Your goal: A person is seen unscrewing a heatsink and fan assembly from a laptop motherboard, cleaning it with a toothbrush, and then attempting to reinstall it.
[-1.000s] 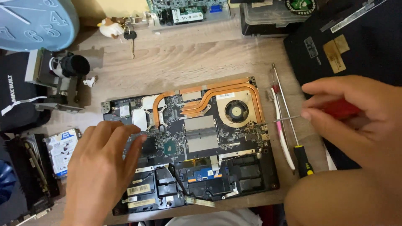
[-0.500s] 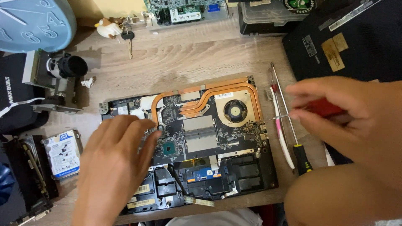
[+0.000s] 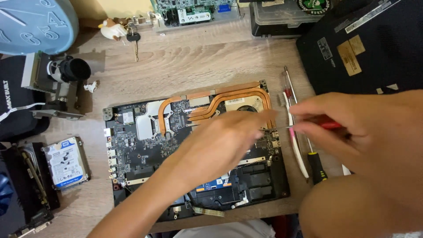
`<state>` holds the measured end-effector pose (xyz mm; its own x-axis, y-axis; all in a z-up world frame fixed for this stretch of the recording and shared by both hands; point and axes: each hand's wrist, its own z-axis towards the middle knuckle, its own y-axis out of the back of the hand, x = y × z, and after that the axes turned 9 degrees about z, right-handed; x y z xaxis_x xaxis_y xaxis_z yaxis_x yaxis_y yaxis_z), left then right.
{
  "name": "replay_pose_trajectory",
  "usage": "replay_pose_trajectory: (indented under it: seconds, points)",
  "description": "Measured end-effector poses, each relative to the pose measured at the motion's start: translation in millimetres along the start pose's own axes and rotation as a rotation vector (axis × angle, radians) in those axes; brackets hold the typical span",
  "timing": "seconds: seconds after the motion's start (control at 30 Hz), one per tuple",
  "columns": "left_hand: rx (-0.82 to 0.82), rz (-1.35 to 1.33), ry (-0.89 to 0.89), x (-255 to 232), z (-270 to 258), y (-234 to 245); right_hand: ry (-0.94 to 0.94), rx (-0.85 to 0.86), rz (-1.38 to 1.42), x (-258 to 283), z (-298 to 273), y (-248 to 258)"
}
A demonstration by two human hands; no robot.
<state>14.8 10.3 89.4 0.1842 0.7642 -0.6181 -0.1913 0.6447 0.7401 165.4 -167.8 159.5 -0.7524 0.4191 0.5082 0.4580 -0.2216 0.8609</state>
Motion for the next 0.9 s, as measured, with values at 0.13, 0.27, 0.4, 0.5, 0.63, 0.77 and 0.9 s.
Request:
replay_pose_trajectory:
  seconds: [0.13,0.27,0.4,0.5,0.63,0.77,0.9]
  points:
    - [-0.030,-0.163,-0.118,8,18,-24,0.150,-0.032,-0.155,5,17,4]
    - [-0.184,-0.222,-0.149,15,29,-43,0.049,-0.013,-0.134,1,18,6]
    - [-0.212,-0.225,-0.142,18,30,-50,0.106,0.021,-0.147,0,10,5]
    - [-0.255,-0.197,-0.145,17,31,-50,0.025,0.067,-0.177,-6,8,5]
    - [-0.297,-0.219,-0.150,13,32,-50,-0.093,0.179,-0.154,-4,9,9]
    - [-0.326,-0.198,-0.120,17,36,-47,0.150,-0.154,0.021,22,-2,10]
    - [-0.336,-0.211,-0.080,15,37,-50,0.235,-0.253,0.026,18,-9,2]
